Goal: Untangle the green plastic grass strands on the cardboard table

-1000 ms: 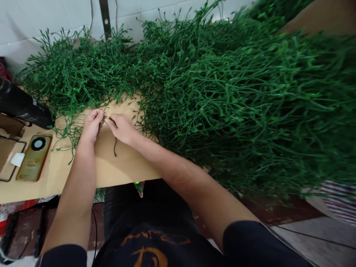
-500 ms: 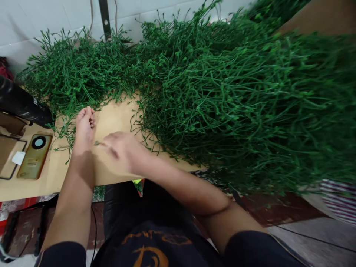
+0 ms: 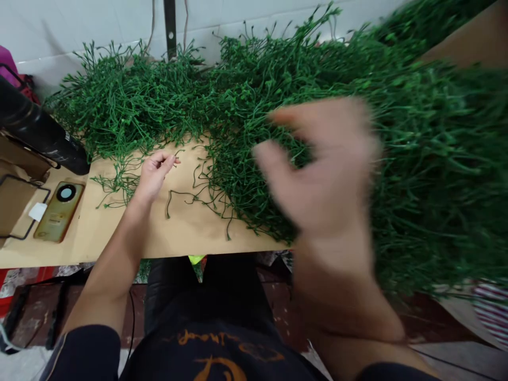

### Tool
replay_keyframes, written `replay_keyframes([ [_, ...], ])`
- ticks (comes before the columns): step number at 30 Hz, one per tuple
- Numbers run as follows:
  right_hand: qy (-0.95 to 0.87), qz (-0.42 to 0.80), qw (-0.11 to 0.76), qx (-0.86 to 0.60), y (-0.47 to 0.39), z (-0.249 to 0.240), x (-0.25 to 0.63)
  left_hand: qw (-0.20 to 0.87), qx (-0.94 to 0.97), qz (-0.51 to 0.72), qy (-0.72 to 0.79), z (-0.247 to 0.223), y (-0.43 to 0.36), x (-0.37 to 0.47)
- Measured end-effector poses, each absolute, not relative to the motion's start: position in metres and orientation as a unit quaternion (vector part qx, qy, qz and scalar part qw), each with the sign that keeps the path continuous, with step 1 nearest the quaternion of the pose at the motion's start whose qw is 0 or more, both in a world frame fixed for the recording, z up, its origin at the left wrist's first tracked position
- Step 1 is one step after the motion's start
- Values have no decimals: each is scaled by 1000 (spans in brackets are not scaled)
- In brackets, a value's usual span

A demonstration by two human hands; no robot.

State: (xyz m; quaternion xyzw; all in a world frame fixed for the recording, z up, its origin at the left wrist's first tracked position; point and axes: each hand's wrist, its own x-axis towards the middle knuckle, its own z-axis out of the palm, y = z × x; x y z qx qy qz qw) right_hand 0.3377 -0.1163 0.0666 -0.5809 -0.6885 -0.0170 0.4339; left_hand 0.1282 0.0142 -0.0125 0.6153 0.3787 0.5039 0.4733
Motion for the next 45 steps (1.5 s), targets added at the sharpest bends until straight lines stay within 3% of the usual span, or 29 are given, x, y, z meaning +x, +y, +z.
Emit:
replay_keyframes([
  [5, -746, 268, 331, -511, -58, 12, 241, 481, 581, 528, 391, -8, 12, 130],
  [11, -680, 378, 375, -505, -29, -8, 216, 527, 535, 563, 343, 0, 13, 112],
  [18, -622, 380, 456, -511, -17, -21, 219, 497, 621, 490, 357, -5, 9, 121],
  [24, -553, 417, 507, -512, -23, 0, 239, 350, 749, 418, 378, 4, 9, 111],
  [33, -482, 281, 644, -523, -28, 54, 281, 151, 806, 353, 451, -20, 34, 99],
  [41, -448, 223, 764, -406, -23, 81, 304, 32, 741, 429, 516, -17, 46, 69],
  [45, -418, 271, 797, -342, -13, 81, 307, 20, 707, 405, 580, -22, 51, 58],
])
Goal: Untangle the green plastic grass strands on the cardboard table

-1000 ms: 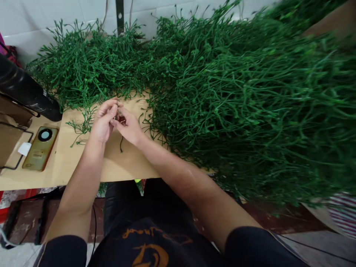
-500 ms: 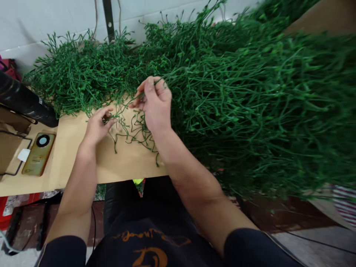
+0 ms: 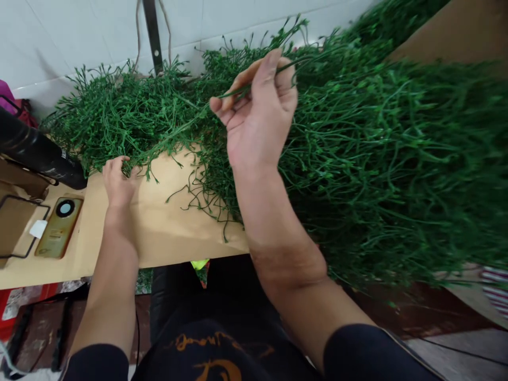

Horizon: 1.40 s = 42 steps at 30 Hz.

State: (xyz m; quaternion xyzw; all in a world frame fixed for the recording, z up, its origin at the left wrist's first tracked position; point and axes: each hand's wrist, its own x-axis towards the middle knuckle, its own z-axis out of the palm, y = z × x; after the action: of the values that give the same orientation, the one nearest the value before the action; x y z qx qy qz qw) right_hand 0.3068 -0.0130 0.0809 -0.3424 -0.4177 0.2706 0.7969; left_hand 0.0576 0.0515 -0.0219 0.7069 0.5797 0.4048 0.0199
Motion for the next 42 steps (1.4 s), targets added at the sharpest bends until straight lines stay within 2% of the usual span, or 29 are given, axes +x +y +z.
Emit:
replay_keyframes([
  [3, -397, 348, 791, -309, -9, 75, 292, 49, 720, 362, 590, -22, 49, 56],
  [7, -396, 434, 745, -315, -3, 64, 275, 110, 773, 345, 520, -7, 35, 54],
  [13, -411, 474, 711, -316, 5, 56, 267, 190, 830, 283, 442, 16, 18, 51],
  [18, -400, 523, 692, -297, 2, 60, 252, 135, 781, 414, 447, 19, 13, 65],
  [20, -405, 543, 680, -282, 0, 62, 244, 174, 768, 443, 428, 14, 12, 78],
  [23, -424, 560, 660, -267, -1, 65, 236, 291, 738, 442, 419, 3, 12, 95],
  [26, -449, 538, 657, -280, 3, 63, 233, 367, 689, 472, 410, -3, 17, 101],
  [30, -537, 416, 619, -394, 10, 44, 237, 404, 626, 533, 401, 0, 22, 95],
  [35, -714, 327, 374, -493, 4, 24, 241, 421, 579, 561, 416, -4, 26, 94],
  [37, -734, 290, 312, -529, 1, 23, 243, 420, 559, 574, 426, -9, 29, 95],
  [42, -718, 261, 315, -563, 1, 26, 249, 449, 554, 567, 412, -15, 33, 96],
])
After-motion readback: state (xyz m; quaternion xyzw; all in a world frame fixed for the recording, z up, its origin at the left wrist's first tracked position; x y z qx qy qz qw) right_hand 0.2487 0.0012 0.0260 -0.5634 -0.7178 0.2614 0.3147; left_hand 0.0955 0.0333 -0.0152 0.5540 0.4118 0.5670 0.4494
